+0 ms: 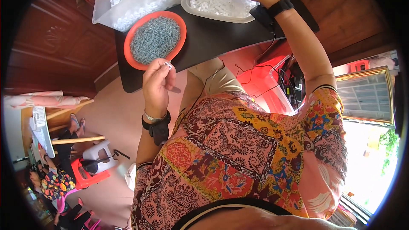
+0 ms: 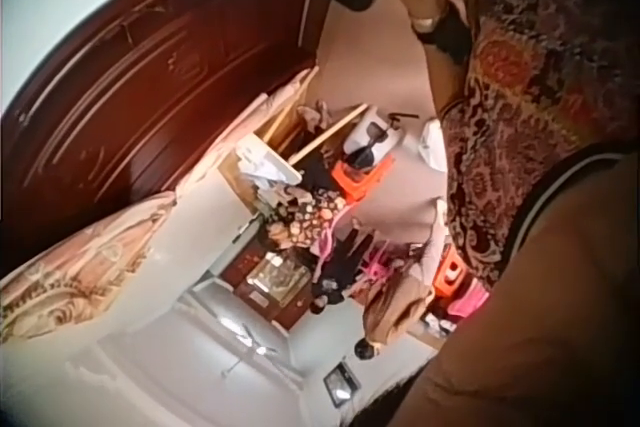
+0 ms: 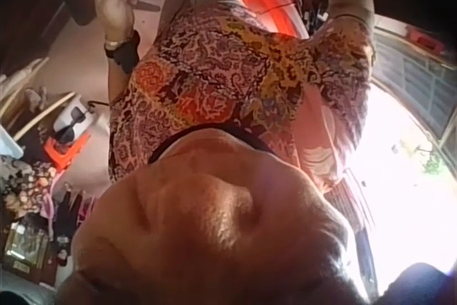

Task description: Assembling small white plastic components by manually inserting metal pins into them.

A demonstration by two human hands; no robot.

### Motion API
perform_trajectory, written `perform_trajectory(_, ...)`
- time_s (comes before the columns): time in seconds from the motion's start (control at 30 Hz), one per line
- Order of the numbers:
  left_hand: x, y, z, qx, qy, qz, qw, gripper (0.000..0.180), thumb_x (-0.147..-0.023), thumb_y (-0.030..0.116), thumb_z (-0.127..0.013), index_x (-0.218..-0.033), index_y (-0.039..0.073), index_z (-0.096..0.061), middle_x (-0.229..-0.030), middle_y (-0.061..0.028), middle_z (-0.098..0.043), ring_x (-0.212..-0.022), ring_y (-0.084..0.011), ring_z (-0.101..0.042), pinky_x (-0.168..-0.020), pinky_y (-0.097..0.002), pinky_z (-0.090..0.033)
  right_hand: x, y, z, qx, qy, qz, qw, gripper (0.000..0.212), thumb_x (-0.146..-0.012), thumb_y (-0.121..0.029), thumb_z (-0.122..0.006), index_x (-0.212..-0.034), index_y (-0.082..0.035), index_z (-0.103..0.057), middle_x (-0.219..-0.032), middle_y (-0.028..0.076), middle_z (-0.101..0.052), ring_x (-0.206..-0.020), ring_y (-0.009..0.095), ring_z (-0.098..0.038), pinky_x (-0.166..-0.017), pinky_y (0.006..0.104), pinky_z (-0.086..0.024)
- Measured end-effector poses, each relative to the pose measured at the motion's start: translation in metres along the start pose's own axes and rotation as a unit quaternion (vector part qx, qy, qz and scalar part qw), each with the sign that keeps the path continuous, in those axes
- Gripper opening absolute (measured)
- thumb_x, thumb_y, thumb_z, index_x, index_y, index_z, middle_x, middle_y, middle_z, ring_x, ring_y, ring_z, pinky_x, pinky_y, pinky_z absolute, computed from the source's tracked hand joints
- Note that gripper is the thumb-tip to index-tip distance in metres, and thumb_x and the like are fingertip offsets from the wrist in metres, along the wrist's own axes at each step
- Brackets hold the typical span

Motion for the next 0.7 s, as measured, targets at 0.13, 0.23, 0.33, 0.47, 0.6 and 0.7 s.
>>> perform_trajectory(0.13, 0.000, 0.002, -0.003, 0.002, -0.003, 0.008, 1.000, 0.016, -0.090, 0.018, -0.045, -0.084, 0.005, -0.052, -0.070, -0.0010, -0.051, -0.057, -0.0065, -0.043, -0.050, -0.0199, -0.032, 0.010, -0.042, 0.021, -0.298, -0.020, -0.092, 0.950, 0.025, -0.083, -0.014, -0.062, -0.104, 0.000, -0.063, -0.081, 0.013, -0.065, -0.071, 0.020, -0.061, -0.065, 0.0315, -0.049)
perform_trajectory(0.23, -0.004, 0.002, -0.007, 0.021, -0.030, -0.005, 0.999, 0.017, -0.090, 0.019, -0.045, -0.085, 0.004, -0.052, -0.070, -0.0013, -0.051, -0.057, -0.0069, -0.043, -0.050, -0.0198, -0.032, 0.029, -0.066, 0.003, -0.524, -0.076, -0.119, 0.840, 0.024, -0.091, -0.019, -0.059, -0.109, -0.004, -0.064, -0.086, 0.002, -0.064, -0.076, 0.010, -0.058, -0.073, 0.0245, -0.047)
perform_trajectory(0.33, -0.007, 0.006, -0.012, 0.043, -0.038, -0.012, 0.998, 0.018, -0.091, 0.020, -0.045, -0.087, 0.004, -0.052, -0.071, -0.0018, -0.052, -0.057, -0.0071, -0.044, -0.050, -0.0200, -0.031, 0.048, -0.097, -0.022, -0.618, -0.079, -0.117, 0.774, 0.028, -0.093, -0.017, -0.057, -0.117, -0.003, -0.058, -0.088, 0.001, -0.063, -0.079, 0.007, -0.057, -0.076, 0.0222, -0.047)
perform_trajectory(0.47, -0.010, 0.017, -0.023, 0.059, -0.028, -0.026, 0.997, 0.017, -0.091, 0.018, -0.046, -0.087, 0.004, -0.052, -0.071, -0.0025, -0.052, -0.057, -0.0075, -0.046, -0.050, -0.0202, -0.032, 0.058, -0.117, -0.059, -0.678, -0.059, -0.089, 0.728, 0.028, -0.091, -0.010, -0.058, -0.118, -0.001, -0.058, -0.092, 0.003, -0.065, -0.080, 0.008, -0.059, -0.076, 0.0226, -0.049)
perform_trajectory(0.6, -0.006, 0.017, -0.017, 0.082, -0.009, -0.036, 0.996, 0.016, -0.090, 0.019, -0.047, -0.087, 0.004, -0.052, -0.071, -0.0031, -0.053, -0.056, -0.0082, -0.047, -0.050, -0.0207, -0.033, 0.062, -0.134, -0.075, -0.733, -0.073, -0.092, 0.671, 0.026, -0.091, -0.009, -0.058, -0.116, -0.001, -0.059, -0.092, 0.003, -0.065, -0.080, 0.008, -0.059, -0.076, 0.0224, -0.049)
perform_trajectory(0.7, -0.004, 0.017, -0.016, 0.088, 0.002, -0.041, 0.995, 0.016, -0.090, 0.019, -0.047, -0.086, 0.004, -0.052, -0.071, -0.0031, -0.053, -0.056, -0.0083, -0.046, -0.050, -0.0208, -0.033, 0.065, -0.141, -0.079, -0.738, -0.098, -0.102, 0.660, 0.025, -0.091, -0.009, -0.058, -0.116, -0.003, -0.060, -0.093, 0.002, -0.064, -0.079, 0.007, -0.058, -0.076, 0.0220, -0.049)
Point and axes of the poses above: each hand's wrist, its own x-axis away from the middle knuckle, its own z-axis out of the back of the hand, y = z × x, the point moved 2 cm from there along -x, towards the middle knuckle
